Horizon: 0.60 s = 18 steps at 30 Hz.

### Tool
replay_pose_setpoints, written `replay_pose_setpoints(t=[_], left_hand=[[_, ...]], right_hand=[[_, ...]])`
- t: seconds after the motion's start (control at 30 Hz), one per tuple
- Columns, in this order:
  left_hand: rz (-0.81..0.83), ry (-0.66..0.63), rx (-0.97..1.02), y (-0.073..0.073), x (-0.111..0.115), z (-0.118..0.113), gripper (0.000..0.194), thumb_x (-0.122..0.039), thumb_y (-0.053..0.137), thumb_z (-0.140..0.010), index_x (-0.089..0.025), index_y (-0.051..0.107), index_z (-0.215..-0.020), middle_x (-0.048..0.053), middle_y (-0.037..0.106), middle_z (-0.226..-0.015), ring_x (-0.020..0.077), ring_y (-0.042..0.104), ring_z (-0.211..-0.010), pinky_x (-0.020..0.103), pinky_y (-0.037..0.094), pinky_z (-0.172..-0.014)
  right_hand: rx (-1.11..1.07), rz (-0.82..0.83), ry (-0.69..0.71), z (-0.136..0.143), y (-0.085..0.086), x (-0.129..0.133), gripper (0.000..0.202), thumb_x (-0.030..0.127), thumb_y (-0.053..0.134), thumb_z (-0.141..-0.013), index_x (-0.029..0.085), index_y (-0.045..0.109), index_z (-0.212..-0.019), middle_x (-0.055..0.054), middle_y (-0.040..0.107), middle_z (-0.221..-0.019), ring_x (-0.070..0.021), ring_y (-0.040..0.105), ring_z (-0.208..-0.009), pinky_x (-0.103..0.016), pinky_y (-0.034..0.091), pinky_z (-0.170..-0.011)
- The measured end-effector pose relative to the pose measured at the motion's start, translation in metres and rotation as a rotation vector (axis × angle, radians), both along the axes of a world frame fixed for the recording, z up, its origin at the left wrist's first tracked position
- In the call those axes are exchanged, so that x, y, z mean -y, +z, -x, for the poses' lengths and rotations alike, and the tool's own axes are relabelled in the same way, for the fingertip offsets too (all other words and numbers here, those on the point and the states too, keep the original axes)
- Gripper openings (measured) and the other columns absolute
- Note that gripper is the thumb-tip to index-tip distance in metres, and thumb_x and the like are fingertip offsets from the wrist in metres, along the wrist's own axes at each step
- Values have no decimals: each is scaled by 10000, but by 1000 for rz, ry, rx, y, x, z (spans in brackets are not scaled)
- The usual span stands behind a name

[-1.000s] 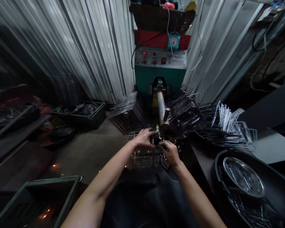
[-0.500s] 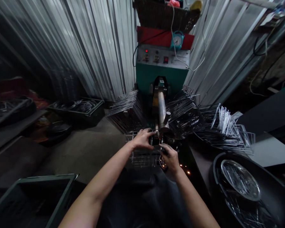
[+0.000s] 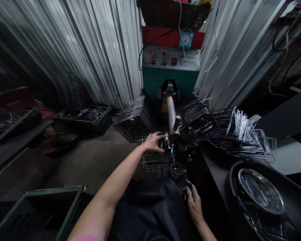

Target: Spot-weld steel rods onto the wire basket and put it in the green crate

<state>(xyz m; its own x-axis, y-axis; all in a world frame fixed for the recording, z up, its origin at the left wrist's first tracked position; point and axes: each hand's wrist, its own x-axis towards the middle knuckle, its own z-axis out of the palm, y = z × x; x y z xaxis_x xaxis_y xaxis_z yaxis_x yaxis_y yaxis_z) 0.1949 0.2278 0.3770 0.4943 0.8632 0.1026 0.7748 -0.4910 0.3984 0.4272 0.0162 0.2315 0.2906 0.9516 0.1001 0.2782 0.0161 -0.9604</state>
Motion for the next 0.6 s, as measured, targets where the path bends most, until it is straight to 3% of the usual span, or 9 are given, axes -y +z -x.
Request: replay_pose_setpoints(t=[0.1, 0.23, 0.4, 0.5, 0.6], left_hand=[[-4, 6, -1, 0, -4, -1, 810, -471, 721, -533, -246, 451, -1263, 113, 363, -1369, 295, 341, -1257, 428, 245, -1044], [5, 17, -27, 0, -8, -4, 807, -486, 717, -526, -274, 453, -1259, 89, 376, -1363, 305, 351, -1248, 442, 245, -1042], [4, -48, -56, 3, -12, -6, 804, -499, 701, -544, -263, 446, -1269, 90, 379, -1366, 302, 369, -1236, 430, 269, -1034], [83, -101, -78, 2, -14, 11, 926, -600, 663, -550, -282, 312, -1346, 97, 262, -1443, 326, 242, -1309, 537, 123, -1063], [165, -119, -145, -5, -15, 41, 1127, -656, 664, -492, -284, 105, -1398, 141, 104, -1484, 369, 121, -1337, 671, 23, -988]], right_hand=[[-97, 31, -68, 1, 6, -1, 350, 470, 458, -846, 193, 511, -1055, 0, 564, -711, -125, 493, -511, -246, 461, -528], [-327, 165, -156, -1, 10, -3, 417, 525, 540, -765, 177, 552, -994, 21, 529, -646, -113, 481, -529, -198, 405, -465], [-770, 254, -231, -17, 21, -12, 411, 349, 685, -614, 140, 606, -959, 50, 437, -572, -69, 402, -473, -129, 260, -344], [-950, 258, -228, -36, 34, -15, 330, 233, 697, -590, 140, 611, -895, 46, 437, -606, -64, 429, -501, -116, 277, -338], [-1072, 264, -225, -56, 44, -14, 311, 189, 699, -594, 151, 597, -885, 37, 489, -660, -62, 473, -540, -123, 377, -401]])
